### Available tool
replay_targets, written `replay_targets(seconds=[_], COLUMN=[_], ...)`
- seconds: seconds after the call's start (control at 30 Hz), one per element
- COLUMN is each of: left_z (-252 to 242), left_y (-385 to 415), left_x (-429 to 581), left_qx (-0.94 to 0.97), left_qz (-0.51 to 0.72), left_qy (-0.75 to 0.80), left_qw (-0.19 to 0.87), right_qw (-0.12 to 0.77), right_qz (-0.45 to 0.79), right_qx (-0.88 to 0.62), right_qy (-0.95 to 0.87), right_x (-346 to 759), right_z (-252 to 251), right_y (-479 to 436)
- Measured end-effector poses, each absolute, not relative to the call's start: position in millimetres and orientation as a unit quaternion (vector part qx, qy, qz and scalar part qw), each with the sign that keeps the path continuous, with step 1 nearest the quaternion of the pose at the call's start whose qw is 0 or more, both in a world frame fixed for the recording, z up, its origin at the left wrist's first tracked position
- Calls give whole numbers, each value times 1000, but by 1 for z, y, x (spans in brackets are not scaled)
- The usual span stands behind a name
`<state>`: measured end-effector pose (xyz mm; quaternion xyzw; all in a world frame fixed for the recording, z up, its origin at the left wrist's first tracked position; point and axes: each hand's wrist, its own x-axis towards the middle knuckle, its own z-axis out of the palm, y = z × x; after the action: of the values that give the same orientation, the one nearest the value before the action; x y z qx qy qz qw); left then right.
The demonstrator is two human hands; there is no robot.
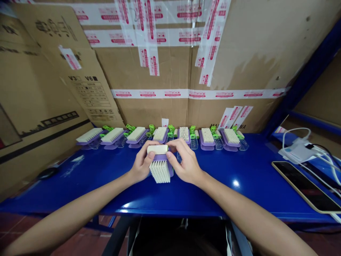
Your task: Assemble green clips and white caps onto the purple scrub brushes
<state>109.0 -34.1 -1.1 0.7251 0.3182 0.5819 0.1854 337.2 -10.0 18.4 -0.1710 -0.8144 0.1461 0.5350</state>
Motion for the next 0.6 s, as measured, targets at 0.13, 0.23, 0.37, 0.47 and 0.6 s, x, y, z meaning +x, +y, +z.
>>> replay_targets(seconds=[0.13,0.23,0.37,0.47,0.6], left_z=[1,1,0,-1,0], left_y=[-35,-34,-33,-33,-34], left_x=[109,109,108,108,108], left_qx=[731,736,735,735,741], left_qz=[579,581,584,581,576], left_qy=[314,301,298,307,308], left_qw=[178,174,173,167,157], right_qw=[539,536,538,539,540], right_qz=[166,163,149,140,133], right_qx=[-163,-156,-147,-141,-135], right_qy=[-810,-813,-816,-819,-820], right_x=[337,337,337,336,337], right_z=[17,17,18,18,16], right_y=[-12,-13,-13,-12,-11])
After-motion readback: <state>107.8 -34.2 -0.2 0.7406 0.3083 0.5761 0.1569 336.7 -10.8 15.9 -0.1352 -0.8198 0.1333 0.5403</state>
